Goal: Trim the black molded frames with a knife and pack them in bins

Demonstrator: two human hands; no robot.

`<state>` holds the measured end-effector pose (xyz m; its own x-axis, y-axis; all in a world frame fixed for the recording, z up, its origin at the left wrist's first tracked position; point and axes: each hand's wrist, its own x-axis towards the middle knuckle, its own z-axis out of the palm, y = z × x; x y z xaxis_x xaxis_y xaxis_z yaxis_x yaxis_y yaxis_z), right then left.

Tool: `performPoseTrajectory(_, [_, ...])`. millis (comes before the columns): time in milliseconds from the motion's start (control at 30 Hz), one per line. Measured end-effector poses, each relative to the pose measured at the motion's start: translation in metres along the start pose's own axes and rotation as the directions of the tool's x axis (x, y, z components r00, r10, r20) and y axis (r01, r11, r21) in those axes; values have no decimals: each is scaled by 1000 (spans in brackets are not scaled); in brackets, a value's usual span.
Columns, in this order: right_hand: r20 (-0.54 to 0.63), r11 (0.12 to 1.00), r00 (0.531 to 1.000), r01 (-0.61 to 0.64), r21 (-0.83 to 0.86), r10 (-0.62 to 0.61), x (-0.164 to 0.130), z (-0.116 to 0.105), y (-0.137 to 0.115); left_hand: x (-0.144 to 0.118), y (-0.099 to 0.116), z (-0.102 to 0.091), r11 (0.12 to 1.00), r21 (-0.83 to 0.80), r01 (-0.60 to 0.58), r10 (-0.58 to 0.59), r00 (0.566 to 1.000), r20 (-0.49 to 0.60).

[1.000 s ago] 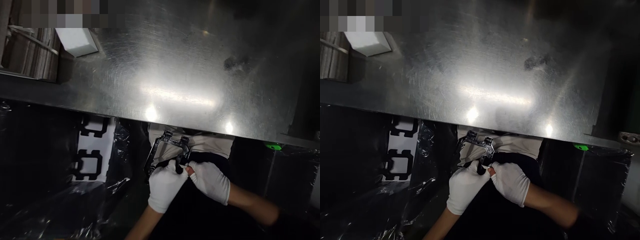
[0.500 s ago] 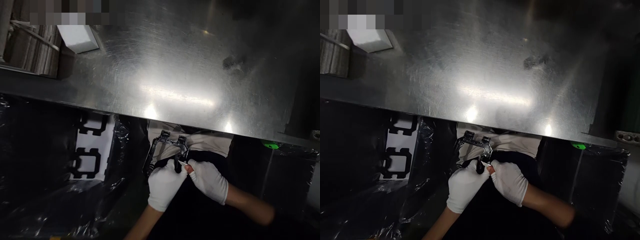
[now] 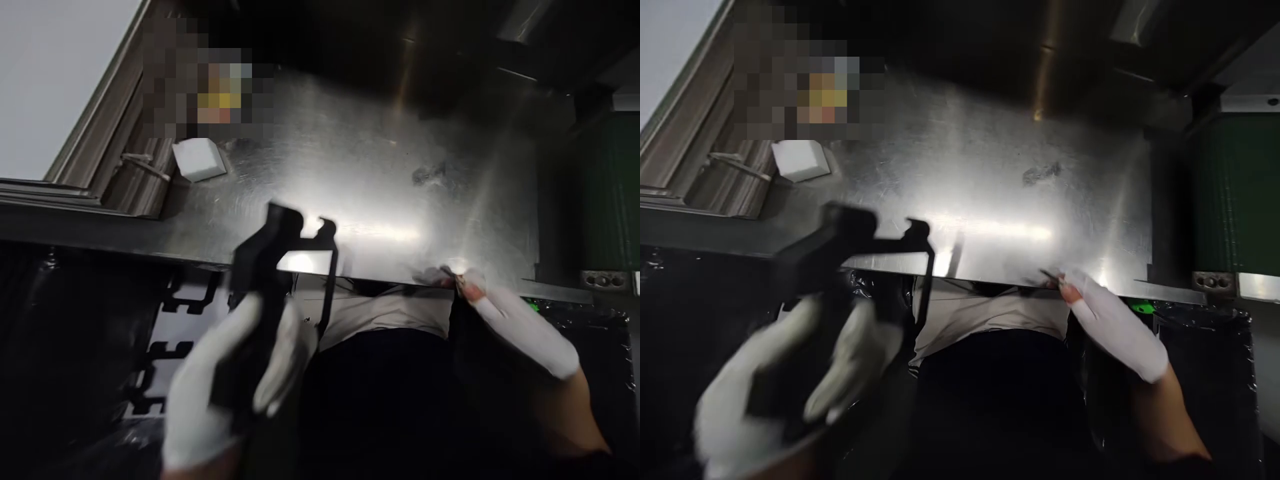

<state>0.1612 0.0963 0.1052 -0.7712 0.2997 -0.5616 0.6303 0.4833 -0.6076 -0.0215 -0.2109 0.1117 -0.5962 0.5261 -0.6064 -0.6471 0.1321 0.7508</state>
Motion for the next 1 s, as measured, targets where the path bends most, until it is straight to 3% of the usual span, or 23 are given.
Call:
performPoseTrajectory(100, [-192, 982, 979, 36, -184, -72, 42, -5, -27, 63, 24, 40, 986, -157, -49, 85, 969, 233])
performPoseTrajectory(233, [-139, 894, 965, 147, -423, -224, 79, 17, -52, 109, 23, 70, 987, -161, -6, 56, 950, 306])
performPoseTrajectory(367, [20, 756, 965, 216, -618, -260, 80, 47, -61, 110, 19, 75, 990, -134, 44, 0, 950, 312])
performPoseTrajectory(467, [28, 716, 969, 202, -668, -246, 74, 55, -63, 104, 22, 80, 996, -67, 61, -39, 958, 286])
performPoseTrajectory(867, [64, 727, 969, 222, -650, -238, 84, 33, -60, 99, 19, 95, 995, 80, 54, -68, 980, 186])
performPoseTrajectory(1000, [-43, 754, 978, 130, -644, -206, 85, 23, -62, 98, 20, 99, 995, 55, 79, -87, 985, 150])
